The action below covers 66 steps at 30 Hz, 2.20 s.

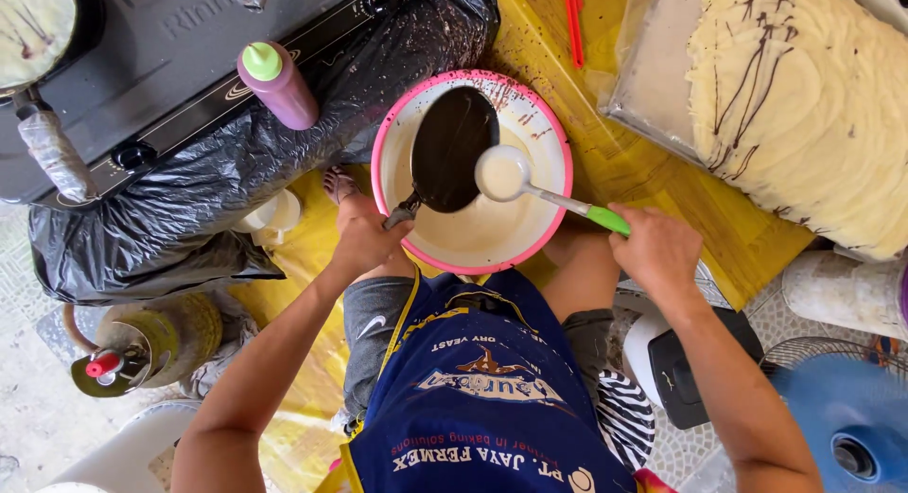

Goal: Cooking crepes using multiple pans on a gas stove and stacking the finished products.

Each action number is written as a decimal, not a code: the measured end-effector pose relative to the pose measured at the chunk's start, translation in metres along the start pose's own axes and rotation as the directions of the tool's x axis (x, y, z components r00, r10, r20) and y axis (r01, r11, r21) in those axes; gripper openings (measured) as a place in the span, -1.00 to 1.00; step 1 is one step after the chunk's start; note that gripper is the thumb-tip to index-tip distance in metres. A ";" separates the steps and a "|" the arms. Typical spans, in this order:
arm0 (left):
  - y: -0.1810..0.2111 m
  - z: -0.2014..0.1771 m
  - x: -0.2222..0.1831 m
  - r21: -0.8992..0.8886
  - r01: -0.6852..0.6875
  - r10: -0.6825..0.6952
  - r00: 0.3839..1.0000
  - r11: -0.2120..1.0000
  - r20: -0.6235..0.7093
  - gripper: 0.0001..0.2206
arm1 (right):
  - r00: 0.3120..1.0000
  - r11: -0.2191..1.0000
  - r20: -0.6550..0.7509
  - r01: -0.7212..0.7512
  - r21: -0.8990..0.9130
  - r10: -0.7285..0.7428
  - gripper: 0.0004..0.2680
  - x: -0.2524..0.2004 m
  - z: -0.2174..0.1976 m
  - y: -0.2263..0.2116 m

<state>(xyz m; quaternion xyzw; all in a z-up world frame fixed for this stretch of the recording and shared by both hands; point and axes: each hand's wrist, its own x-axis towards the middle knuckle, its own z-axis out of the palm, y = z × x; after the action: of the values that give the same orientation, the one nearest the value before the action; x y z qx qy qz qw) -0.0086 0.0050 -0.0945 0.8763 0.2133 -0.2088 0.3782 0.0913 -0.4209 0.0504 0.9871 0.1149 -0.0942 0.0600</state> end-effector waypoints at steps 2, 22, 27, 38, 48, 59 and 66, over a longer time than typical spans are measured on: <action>0.008 -0.002 0.000 -0.303 0.154 -0.091 0.973 0.941 0.211 -0.63 | 1.000 0.999 -0.024 -0.009 0.051 0.010 -0.68 -0.008 -0.007 -0.016; -0.004 0.062 -0.029 -0.936 0.345 0.219 0.911 0.065 0.350 -0.54 | 0.526 0.939 -0.789 0.053 -0.341 -0.317 -0.70 0.015 -0.035 -0.068; 0.003 0.130 -0.008 -0.994 0.097 0.267 0.958 0.045 0.105 -0.63 | 0.519 0.919 -0.773 0.068 -0.389 -0.365 -0.72 -0.015 -0.061 -0.075; 0.084 0.031 -0.029 -0.923 0.315 0.207 0.910 0.223 0.360 -0.51 | 0.576 0.948 -0.759 0.100 -0.302 -0.302 -0.77 -0.031 -0.042 -0.080; 0.100 -0.004 -0.040 -0.501 0.305 -0.029 0.874 0.810 0.485 -0.61 | 0.866 0.994 -0.491 -0.061 0.086 0.095 -0.69 -0.029 0.014 -0.055; 0.053 0.038 -0.056 -0.757 0.247 0.157 0.895 0.605 0.418 -0.62 | 0.714 0.987 -0.691 -0.163 -0.006 0.114 -0.64 -0.032 0.009 -0.030; 0.066 0.038 -0.061 -0.802 0.273 0.194 0.882 0.531 0.429 -0.60 | 0.742 0.985 -0.648 -0.101 0.141 0.169 -0.63 -0.023 0.005 -0.035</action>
<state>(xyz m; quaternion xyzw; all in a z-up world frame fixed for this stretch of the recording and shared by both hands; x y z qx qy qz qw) -0.0321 -0.0778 -0.0484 0.4987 0.2095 -0.2930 0.7884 0.0603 -0.3929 0.0467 0.9644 0.0521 0.2579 -0.0251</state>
